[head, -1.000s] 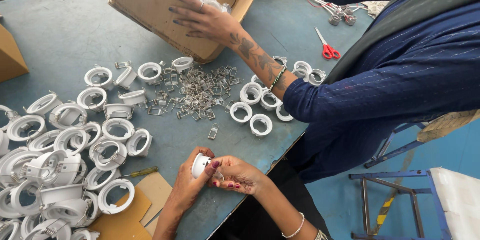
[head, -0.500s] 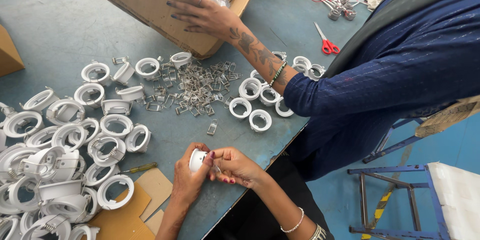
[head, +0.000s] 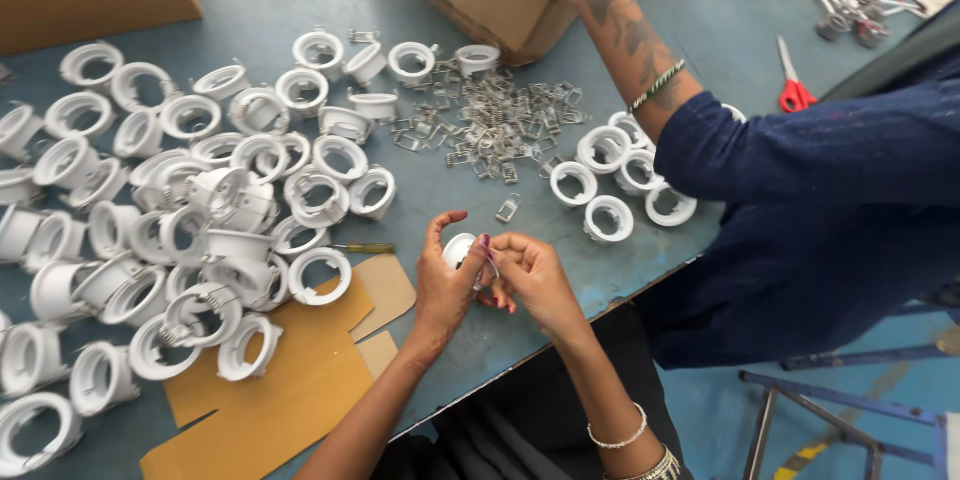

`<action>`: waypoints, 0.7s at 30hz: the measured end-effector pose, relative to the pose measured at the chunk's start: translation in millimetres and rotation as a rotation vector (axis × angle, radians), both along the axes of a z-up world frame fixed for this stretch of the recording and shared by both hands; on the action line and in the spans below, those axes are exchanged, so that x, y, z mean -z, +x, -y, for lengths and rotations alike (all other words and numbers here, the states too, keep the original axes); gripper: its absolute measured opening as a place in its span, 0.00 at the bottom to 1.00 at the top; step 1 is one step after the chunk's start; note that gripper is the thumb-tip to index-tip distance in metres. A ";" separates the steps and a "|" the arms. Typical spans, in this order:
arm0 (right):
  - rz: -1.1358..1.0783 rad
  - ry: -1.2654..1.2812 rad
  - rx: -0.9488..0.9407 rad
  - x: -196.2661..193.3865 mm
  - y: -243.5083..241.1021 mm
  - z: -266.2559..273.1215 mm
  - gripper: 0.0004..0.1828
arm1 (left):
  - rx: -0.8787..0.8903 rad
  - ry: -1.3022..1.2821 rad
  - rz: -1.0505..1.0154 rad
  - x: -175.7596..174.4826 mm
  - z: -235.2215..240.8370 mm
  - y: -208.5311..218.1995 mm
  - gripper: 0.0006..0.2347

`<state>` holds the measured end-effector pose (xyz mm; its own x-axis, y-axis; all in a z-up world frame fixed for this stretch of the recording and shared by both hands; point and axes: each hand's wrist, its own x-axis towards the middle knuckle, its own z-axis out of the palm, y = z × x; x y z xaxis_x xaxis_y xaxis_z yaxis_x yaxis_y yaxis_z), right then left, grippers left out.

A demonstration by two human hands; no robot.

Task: The person assembles white circular light fixture housings by inserting metal spring clips into each unit. The person repeatedly picks a housing, inserts a clip, and places the completed unit on the table. A coworker packs finished units into a cardboard box.

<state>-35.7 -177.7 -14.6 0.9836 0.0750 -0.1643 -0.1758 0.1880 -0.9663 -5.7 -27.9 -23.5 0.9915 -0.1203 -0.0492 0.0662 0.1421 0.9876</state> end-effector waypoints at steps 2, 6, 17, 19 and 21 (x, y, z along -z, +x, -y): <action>0.020 -0.125 -0.005 -8.3 2.6 -1.7 0.11 | 0.042 -0.094 -0.115 0.4 -0.9 2.0 0.22; 0.150 -0.273 -0.044 -27.8 8.8 -3.0 0.10 | 0.164 -0.305 -0.252 2.3 -3.6 6.7 0.23; 0.279 -0.914 -0.269 -87.6 20.6 16.7 0.08 | 0.670 -0.755 -0.608 14.6 -4.3 4.7 0.21; 0.359 -1.004 -0.346 -95.3 20.6 22.1 0.08 | 0.799 -0.829 -0.695 19.8 -5.2 6.4 0.21; 0.437 -1.002 -0.445 -100.0 19.0 26.3 0.08 | 0.923 -0.857 -0.724 23.8 -5.5 6.5 0.21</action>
<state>-16.6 -204.1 85.4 0.8910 0.4541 -0.0005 0.3477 -0.6830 -0.6423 0.8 -22.4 -47.3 0.3363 -0.9382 -0.0822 0.8961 0.2919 0.3344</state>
